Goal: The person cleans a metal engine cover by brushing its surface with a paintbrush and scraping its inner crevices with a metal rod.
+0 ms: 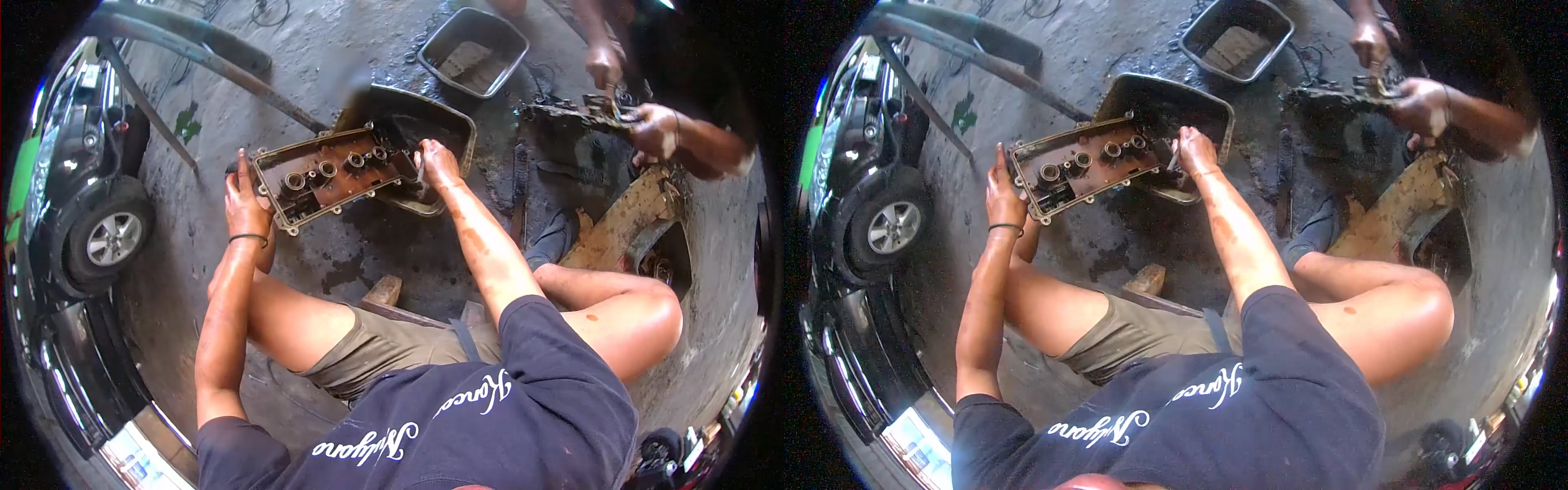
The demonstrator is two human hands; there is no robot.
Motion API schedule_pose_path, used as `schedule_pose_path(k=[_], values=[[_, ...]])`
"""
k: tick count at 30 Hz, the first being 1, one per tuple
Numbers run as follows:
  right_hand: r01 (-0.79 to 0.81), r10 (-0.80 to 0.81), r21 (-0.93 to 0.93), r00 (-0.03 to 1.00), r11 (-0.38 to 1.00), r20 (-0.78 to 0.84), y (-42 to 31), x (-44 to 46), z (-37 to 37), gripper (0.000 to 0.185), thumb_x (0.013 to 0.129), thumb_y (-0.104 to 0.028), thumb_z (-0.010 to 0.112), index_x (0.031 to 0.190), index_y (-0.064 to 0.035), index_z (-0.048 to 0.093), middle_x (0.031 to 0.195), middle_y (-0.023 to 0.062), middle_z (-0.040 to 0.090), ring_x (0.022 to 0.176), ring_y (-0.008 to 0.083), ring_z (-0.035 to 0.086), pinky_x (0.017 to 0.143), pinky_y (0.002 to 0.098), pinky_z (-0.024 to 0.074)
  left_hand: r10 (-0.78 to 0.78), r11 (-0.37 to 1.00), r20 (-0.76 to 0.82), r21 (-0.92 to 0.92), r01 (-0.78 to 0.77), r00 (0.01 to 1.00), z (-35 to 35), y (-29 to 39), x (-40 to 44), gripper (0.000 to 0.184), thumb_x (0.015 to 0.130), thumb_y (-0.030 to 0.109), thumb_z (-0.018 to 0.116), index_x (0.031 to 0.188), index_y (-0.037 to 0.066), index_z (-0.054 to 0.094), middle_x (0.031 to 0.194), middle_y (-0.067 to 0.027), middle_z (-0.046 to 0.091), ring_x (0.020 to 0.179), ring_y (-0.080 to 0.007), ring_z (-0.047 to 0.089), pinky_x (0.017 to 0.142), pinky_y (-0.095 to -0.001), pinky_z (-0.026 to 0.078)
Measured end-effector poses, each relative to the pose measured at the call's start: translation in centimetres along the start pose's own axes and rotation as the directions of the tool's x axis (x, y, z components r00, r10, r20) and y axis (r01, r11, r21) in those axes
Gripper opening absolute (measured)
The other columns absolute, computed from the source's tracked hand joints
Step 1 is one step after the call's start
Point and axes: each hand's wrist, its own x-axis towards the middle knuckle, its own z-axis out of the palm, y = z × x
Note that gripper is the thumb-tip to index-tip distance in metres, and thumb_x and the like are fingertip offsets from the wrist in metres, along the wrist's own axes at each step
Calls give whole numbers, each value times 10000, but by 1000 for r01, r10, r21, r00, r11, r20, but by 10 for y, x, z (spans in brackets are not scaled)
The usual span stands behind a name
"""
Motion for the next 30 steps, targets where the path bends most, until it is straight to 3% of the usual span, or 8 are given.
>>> schedule_pose_path(k=[3, 6, 8, 10, 12, 20, 23, 30], values=[[-40, 35, 28, 983, 999, 180, -7, -2, -3, 240, 856, -251, 628, 891, -25, 700, 871, 229, 706, 826, 403, 695, 774, 491, 562, -322, 870, 48, -377, 316, 945, 11, 3, -6, 873, 830, 58, 669, 1570, 241, 242, 1135, -172, 602, 951, -340, 650, 797, -410, 553], [-98, 96, 69, 995, 993, 30, -6, -3, -14, 247, 825, -238, 646, 898, -13, 718, 880, 251, 704, 840, 394, 702, 766, 487, 560, -351, 24, 496, -843, 537, 794, 19, -13, 14, 662, 895, 119, 650, 1505, 143, 393, 1003, -91, 624, 737, -162, 634, 575, -307, 518], [9, -10, 14, 998, 1000, 55, -1, -8, -8, 244, 832, -236, 644, 911, -20, 725, 896, 242, 708, 829, 394, 702, 764, 474, 559, -419, -142, 521, -847, 513, 743, 12, 12, 12, 725, 877, 248, 696, 1514, 123, 373, 1125, -101, 619, 868, -167, 631, 724, -311, 545], [-59, 8, 177, 960, 982, 279, 0, -11, -12, 241, 837, -249, 650, 908, -34, 732, 899, 225, 714, 859, 386, 703, 779, 458, 558, -274, 467, 52, -866, 180, 960, 22, 34, 13, 821, 835, 218, 761, 1511, 42, 330, 1219, -131, 598, 1038, -228, 622, 863, -330, 535], [-172, 99, 173, 926, 970, 364, -2, -5, -17, 229, 844, -256, 656, 900, -50, 740, 902, 210, 719, 900, 372, 702, 802, 443, 555, -300, 440, 124, -862, 253, 946, 11, 41, 19, 877, 742, -101, 690, 1517, 30, 301, 1262, -129, 594, 1077, -216, 626, 936, -319, 521], [159, -126, -135, 966, 978, 227, 5, -3, -28, 269, 874, -256, 630, 987, -18, 685, 924, 217, 714, 900, 399, 688, 812, 475, 553, 147, 372, 159, -923, 94, 976, 12, 8, 102, 965, 642, -140, 559, 1541, 154, 370, 1264, -104, 619, 924, -141, 647, 760, -263, 537], [90, -68, -44, 926, 995, 372, -11, 0, -21, 283, 869, -286, 640, 896, -8, 689, 900, 216, 712, 879, 405, 685, 782, 475, 559, 170, 676, 26, -730, -98, 985, 23, 0, 129, 970, 654, -116, 565, 1551, 199, 369, 1401, -105, 533, 1042, -164, 623, 863, -270, 532], [-200, 74, 547, 967, 813, 244, -21, 10, -40, 253, 855, -231, 635, 961, -34, 753, 755, 106, 736, 707, 169, 724, 673, 327, 566, 98, 425, 197, -894, 138, 975, 46, -40, 163, 833, 713, -83, 518, 1503, 164, 426, 1100, -49, 661, 832, -138, 612, 654, -251, 484]])
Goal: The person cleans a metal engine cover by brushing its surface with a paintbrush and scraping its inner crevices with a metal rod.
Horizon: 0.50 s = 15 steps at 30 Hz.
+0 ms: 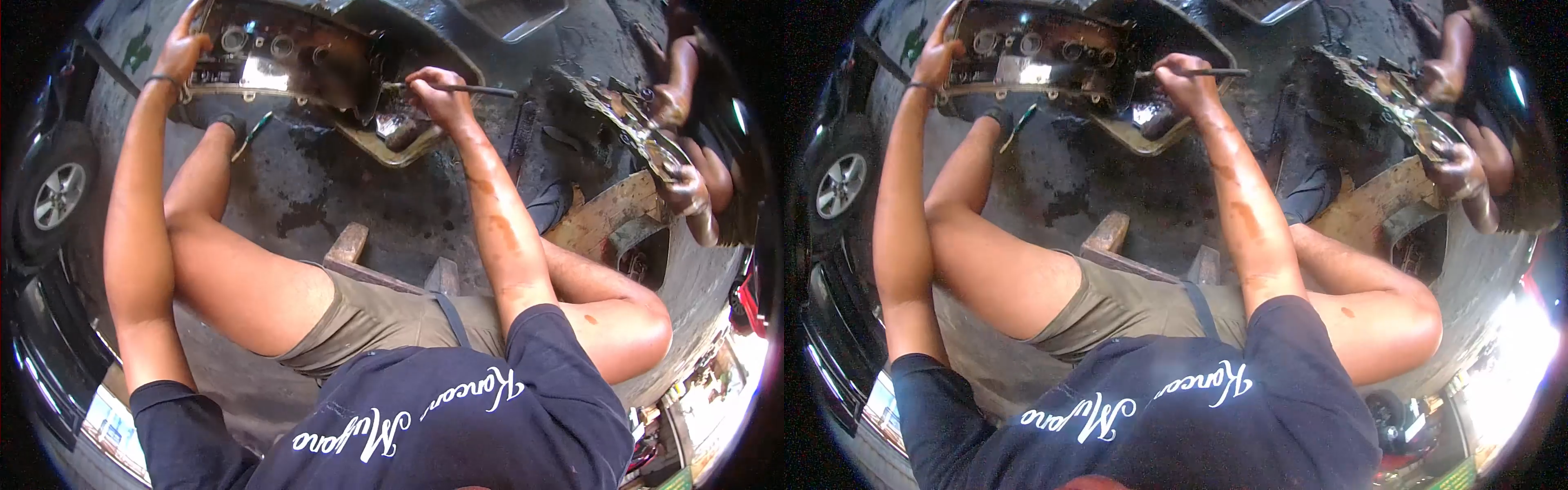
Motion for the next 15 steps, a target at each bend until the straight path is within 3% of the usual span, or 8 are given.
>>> schedule_pose_path(k=[1, 4, 5, 6, 8, 10, 13, 15], values=[[23, -19, -58, 997, 998, 71, 9, 8, 9, 269, 860, -244, 640, 998, -43, 753, 826, 126, 750, 775, 208, 736, 728, 340, 573, -21, 994, 30, -109, 24, 999, -1, 3, 1, 826, 680, -117, 484, 1463, 142, 456, 1056, -39, 675, 804, -141, 619, 538, -256, 453], [203, -190, -164, 977, 965, 93, 35, 16, 46, 271, 863, -254, 655, 1018, -52, 748, 908, 141, 753, 851, 239, 737, 776, 367, 570, -79, 991, 28, -105, 81, 996, 6, 16, -2, 1002, 595, -189, 455, 1533, 148, 360, 1175, -71, 661, 896, -154, 637, 572, -239, 466], [161, -108, -196, 960, 967, 257, 44, 16, 57, 271, 866, -259, 671, 1041, -65, 743, 974, 153, 748, 900, 270, 728, 806, 393, 566, 0, 996, 9, -85, 1, 1000, 13, 20, -5, 951, 624, -184, 451, 1516, 137, 381, 1268, -84, 629, 978, -177, 652, 653, -233, 507], [314, -178, -347, 912, 884, 371, 31, 15, 57, 270, 861, -258, 685, 1051, -75, 741, 967, 157, 745, 889, 281, 728, 800, 400, 570, -8, 996, 12, -93, 9, 1000, 20, 25, -5, 951, 624, -184, 451, 1516, 137, 381, 1268, -84, 629, 978, -177, 652, 653, -233, 507], [211, -113, -277, 936, 937, 332, 27, 26, 50, 272, 857, -259, 694, 1051, -74, 738, 973, 165, 742, 893, 297, 726, 811, 401, 570, 66, 979, 35, -198, -58, 997, 27, 28, -7, 909, 658, -190, 441, 1508, 126, 389, 1324, -89, 601, 1035, -182, 649, 752, -228, 525], [219, -176, -255, 967, 942, 182, 29, 30, 47, 261, 868, -243, 689, 1048, -59, 728, 963, 176, 737, 886, 311, 721, 822, 399, 565, 3, 1000, 17, -16, -2, 1000, 34, 45, -16, 822, 732, -173, 457, 1502, 104, 385, 1301, -74, 602, 1061, -162, 634, 828, -235, 526], [362, -130, -398, 855, 843, 502, 20, 18, 49, 260, 873, -243, 675, 1039, -51, 730, 939, 183, 737, 855, 302, 725, 788, 409, 565, 39, 999, 51, 15, -40, 998, 27, 34, -9, 797, 753, -159, 474, 1500, 103, 385, 1281, -69, 607, 1071, -155, 629, 841, -237, 523], [271, -189, -273, 938, 923, 292, 16, 24, 30, 256, 869, -237, 664, 1027, -49, 735, 888, 166, 737, 829, 279, 729, 770, 382, 566, 64, 987, 74, -150, -52, 995, 27, 28, -9, 785, 762, -169, 478, 1493, 102, 392, 1276, -73, 612, 1077, -155, 627, 869, -240, 523]])
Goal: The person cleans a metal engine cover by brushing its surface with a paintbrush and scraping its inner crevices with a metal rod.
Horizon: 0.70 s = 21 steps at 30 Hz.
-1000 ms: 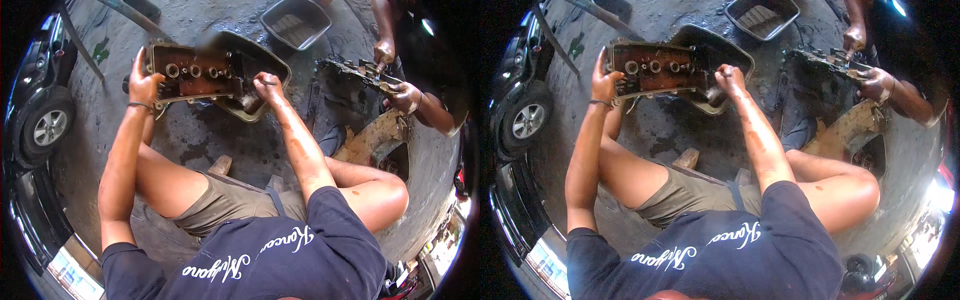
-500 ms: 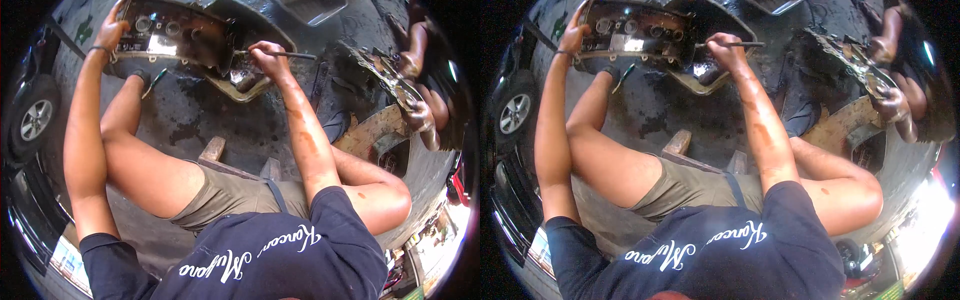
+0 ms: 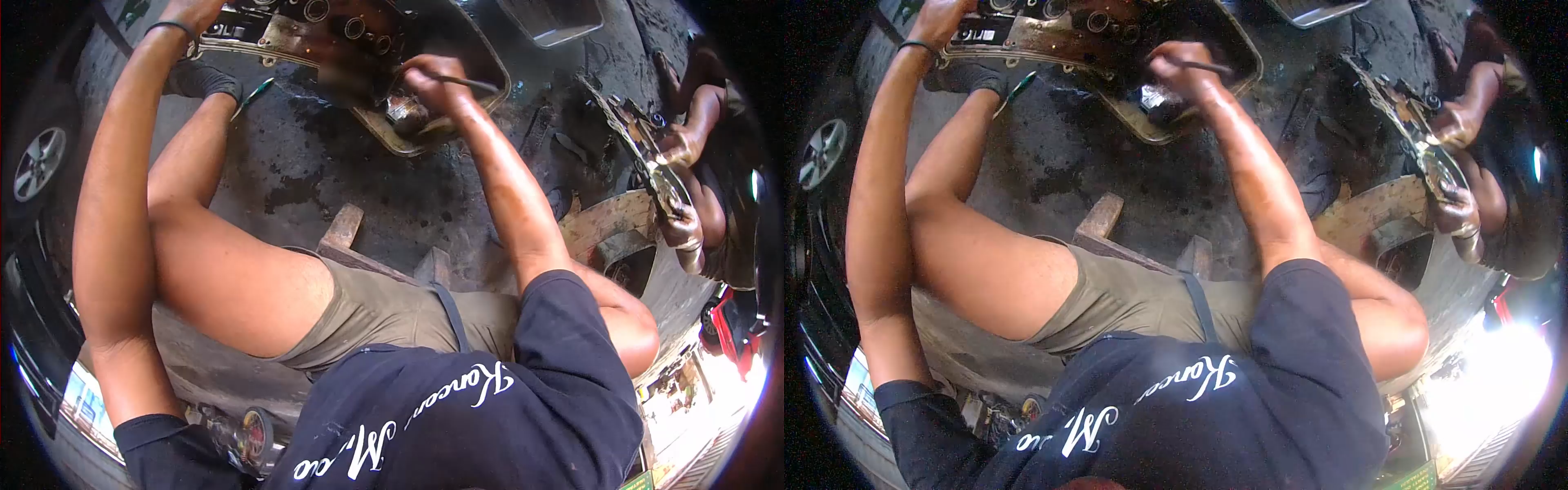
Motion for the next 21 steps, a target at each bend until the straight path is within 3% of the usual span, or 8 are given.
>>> schedule_pose_path(k=[3, 9, 12, 13, 16, 17, 20, 21], values=[[24, -26, -347, 1000, 938, -1, 5, -6, -4, 274, 882, -236, 656, 1067, -45, 725, 897, 159, 738, 855, 255, 733, 779, 368, 562, 6, 999, 9, -52, -5, 1000, 1, -4, 0, 784, 756, -190, 476, 1486, 86, 395, 1283, -79, 609, 1094, -161, 623, 914, -251, 520], [-47, 47, 10, 997, 999, -58, -17, 2, -46, 247, 904, -227, 638, 1051, -52, 731, 946, 135, 740, 862, 229, 720, 794, 346, 555, 74, 997, 106, -14, -73, 992, 8, 6, 1, 762, 761, -187, 498, 1470, 79, 409, 1307, -78, 587, 1157, -171, 588, 991, -287, 490], [210, -182, -152, 967, 966, 175, 14, -10, 5, 232, 909, -183, 618, 1048, -30, 723, 939, 153, 733, 898, 225, 708, 812, 346, 545, 91, 996, 67, 9, -91, 994, 8, 5, 3, 783, 732, -190, 492, 1464, 77, 416, 1282, -75, 595, 1138, -165, 592, 962, -281, 505], [90, -79, -35, 967, 995, 244, -13, -23, 13, 234, 903, -177, 619, 1052, -29, 723, 916, 147, 736, 854, 228, 713, 788, 342, 554, 76, 997, 18, 17, -76, 997, 12, 6, -1, 801, 710, -193, 477, 1461, 77, 421, 1273, -75, 598, 1117, -164, 598, 942, -274, 512], [65, -58, 72, 993, 995, -107, 0, -16, 10, 257, 891, -172, 612, 1065, -15, 716, 891, 149, 745, 794, 235, 730, 728, 338, 574, 66, 998, 10, -18, -66, 998, 6, -1, 3, 824, 683, -197, 461, 1458, 81, 429, 1269, -75, 600, 1083, -164, 609, 909, -260, 522], [-132, 135, 49, 989, 990, -67, -8, -19, 5, 267, 879, -169, 620, 1071, -6, 709, 898, 166, 741, 821, 245, 736, 745, 352, 570, 78, 995, 75, -66, -73, 994, 5, -5, 4, 829, 678, -198, 460, 1457, 85, 433, 1275, -76, 599, 1070, -165, 614, 896, -253, 525], [287, -263, -197, 955, 937, 139, -3, -35, 26, 265, 863, -175, 641, 1047, 2, 711, 904, 176, 735, 823, 274, 731, 772, 372, 555, 36, 998, 29, 60, -37, 999, 15, 12, -6, 816, 696, -185, 463, 1464, 88, 428, 1294, -85, 593, 1075, -172, 613, 911, -258, 519], [105, -103, -45, 993, 993, 50, -7, -31, 18, 253, 865, -178, 637, 1029, -2, 717, 900, 165, 737, 823, 267, 731, 757, 366, 558, 34, 996, 17, 85, -36, 999, 14, 13, -9, 814, 701, -180, 464, 1470, 82, 417, 1310, -93, 588, 1110, -175, 603, 929, -259, 511]])
